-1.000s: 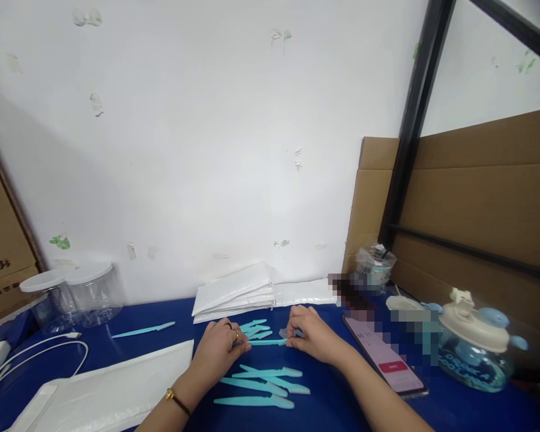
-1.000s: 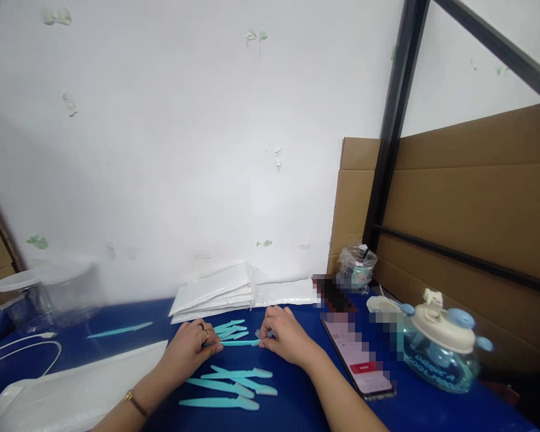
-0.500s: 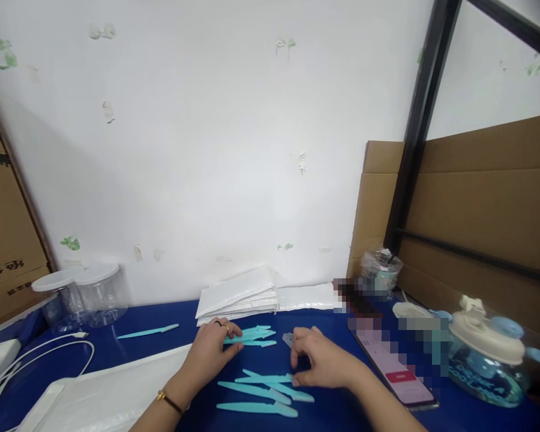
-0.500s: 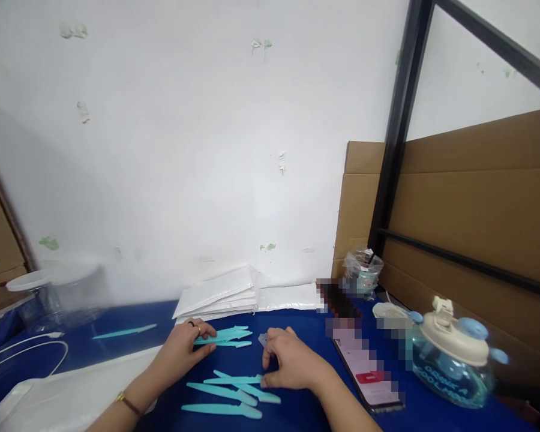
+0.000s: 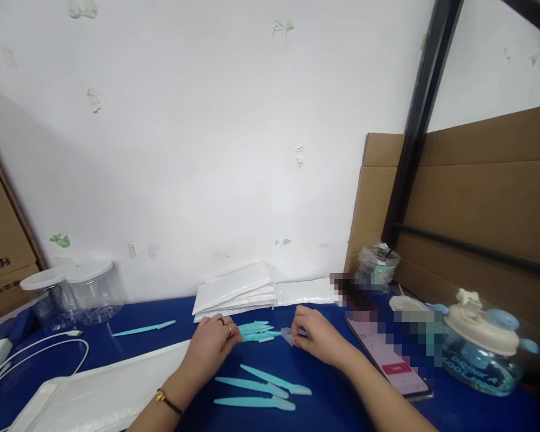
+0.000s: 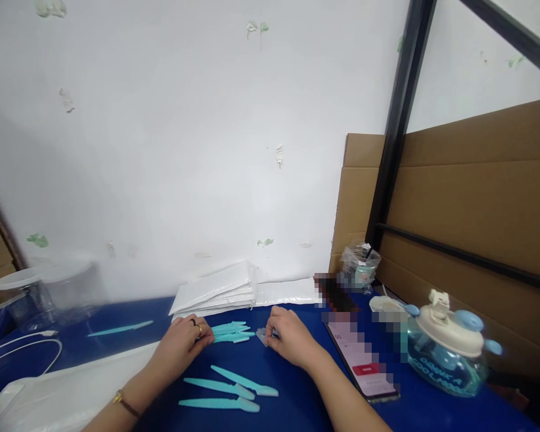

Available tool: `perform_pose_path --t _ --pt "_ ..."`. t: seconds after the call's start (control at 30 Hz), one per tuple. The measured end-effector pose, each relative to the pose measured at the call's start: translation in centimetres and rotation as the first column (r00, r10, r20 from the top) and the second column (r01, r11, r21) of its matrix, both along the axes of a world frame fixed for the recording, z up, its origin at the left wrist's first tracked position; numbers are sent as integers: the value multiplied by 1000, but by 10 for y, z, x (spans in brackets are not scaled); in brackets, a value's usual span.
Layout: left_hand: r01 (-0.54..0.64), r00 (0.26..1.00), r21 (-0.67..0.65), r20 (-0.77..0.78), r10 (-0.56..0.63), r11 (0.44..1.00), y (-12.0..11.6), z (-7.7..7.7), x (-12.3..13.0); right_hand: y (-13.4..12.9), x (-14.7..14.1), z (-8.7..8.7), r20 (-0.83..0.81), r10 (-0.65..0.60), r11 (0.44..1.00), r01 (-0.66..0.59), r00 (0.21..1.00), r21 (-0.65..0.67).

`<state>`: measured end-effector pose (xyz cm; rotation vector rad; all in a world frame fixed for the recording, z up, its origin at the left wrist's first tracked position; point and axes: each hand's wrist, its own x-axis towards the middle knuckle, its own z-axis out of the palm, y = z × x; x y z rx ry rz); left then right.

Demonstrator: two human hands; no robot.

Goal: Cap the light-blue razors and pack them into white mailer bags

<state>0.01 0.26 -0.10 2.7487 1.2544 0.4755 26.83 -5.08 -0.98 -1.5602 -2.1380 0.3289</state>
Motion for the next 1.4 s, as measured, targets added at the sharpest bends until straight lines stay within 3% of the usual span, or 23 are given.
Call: perform_pose_path --t 0.17,0.27,0.37,0.47,0.57,0.63,0.9,1.03,1.13,1.3,1.4 --pt "-89 996 1 -10 89 996 16 -8 -13 0 12 -1 -40 -102 995 101 994 -29" --pt "-91 995 -13 41 91 996 12 -10 -12 -12 8 3 -47 39 994 -43 998 -103" --pt "-15 994 -61 110 21 998 -1 -5 -5 -22 1 4 0 203 955 -198 979 -222" --pt "120 988 -130 114 -105 984 -17 -2 3 -24 -4 1 37 232 944 -216 972 -250" --pt "192 981 -157 51 -186 969 -26 -3 12 -21 -9 1 57 204 961 -188 977 -205" --pt "179 983 -156 -7 -182 971 -27 -4 17 -20 -11 2 69 167 976 -155 984 -153" --pt "28 999 -67 -39 -31 997 -7 -3 5 -10 2 7 82 33 999 -36 996 29" --pt "-72 997 -85 -39 68 994 8 -3 -10 -1 15 1 67 -73 997 73 995 -2" --pt "-71 997 -82 24 73 994 4 2 -12 -3 14 1 29 -96 995 96 995 10" --pt "157 988 -222 24 -155 962 -23 4 -1 -15 -3 4 -103 75 996 -79 992 -37" --pt "144 989 -262 -5 -150 954 -29 -5 8 -19 -13 0 -121 209 962 -226 970 -152"
